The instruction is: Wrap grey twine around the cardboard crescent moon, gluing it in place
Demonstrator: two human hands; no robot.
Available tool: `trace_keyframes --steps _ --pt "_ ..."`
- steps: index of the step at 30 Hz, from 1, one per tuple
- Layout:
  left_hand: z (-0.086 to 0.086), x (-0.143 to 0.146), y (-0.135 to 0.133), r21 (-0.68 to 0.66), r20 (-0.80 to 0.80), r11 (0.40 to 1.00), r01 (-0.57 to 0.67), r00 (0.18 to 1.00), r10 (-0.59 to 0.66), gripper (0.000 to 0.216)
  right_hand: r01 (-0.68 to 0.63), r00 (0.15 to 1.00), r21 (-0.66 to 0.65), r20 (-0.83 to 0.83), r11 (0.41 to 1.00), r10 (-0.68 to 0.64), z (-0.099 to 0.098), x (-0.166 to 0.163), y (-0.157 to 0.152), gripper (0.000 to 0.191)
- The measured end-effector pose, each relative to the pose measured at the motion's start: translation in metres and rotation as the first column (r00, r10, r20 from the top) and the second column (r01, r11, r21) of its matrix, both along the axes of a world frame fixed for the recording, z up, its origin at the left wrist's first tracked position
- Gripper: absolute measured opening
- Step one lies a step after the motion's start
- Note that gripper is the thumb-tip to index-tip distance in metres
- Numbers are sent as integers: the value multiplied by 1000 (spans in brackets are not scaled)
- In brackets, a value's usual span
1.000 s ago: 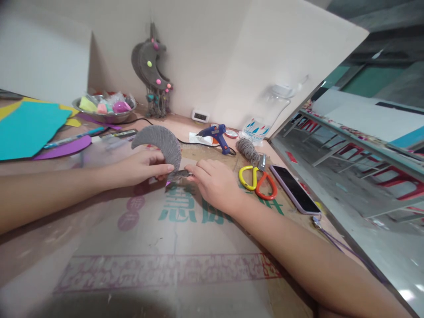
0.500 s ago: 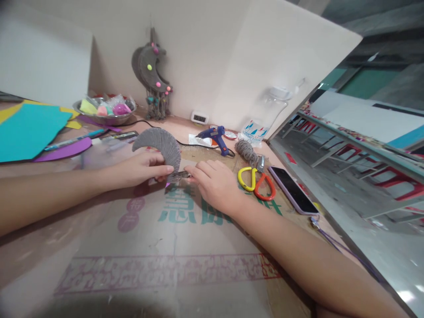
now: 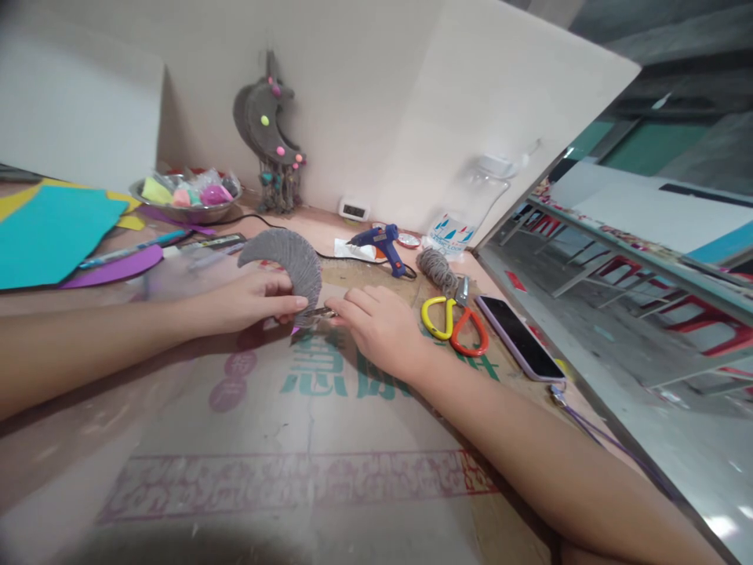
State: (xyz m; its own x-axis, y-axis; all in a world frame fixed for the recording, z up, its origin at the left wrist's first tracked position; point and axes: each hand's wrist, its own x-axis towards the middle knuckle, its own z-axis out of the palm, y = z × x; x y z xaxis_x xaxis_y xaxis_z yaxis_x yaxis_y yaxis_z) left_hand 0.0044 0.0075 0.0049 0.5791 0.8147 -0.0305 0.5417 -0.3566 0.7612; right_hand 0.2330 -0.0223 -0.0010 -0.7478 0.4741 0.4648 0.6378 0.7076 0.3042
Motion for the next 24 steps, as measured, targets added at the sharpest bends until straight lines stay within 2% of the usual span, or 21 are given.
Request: trace_keyframes --steps 7,15,24 --pt "0 0 -1 -16 7 1000 22 1000 -22 39 -15 1000 26 9 1000 15 0 1 1 28" --pt "1 2 1 18 15 1000 -8 1000 8 38 -8 997 5 -80 1000 8 -1 3 0 29" --pt "0 1 0 15 28 1000 10 1000 -10 38 -19 997 -19 -72 1000 17 -1 0 0 27"
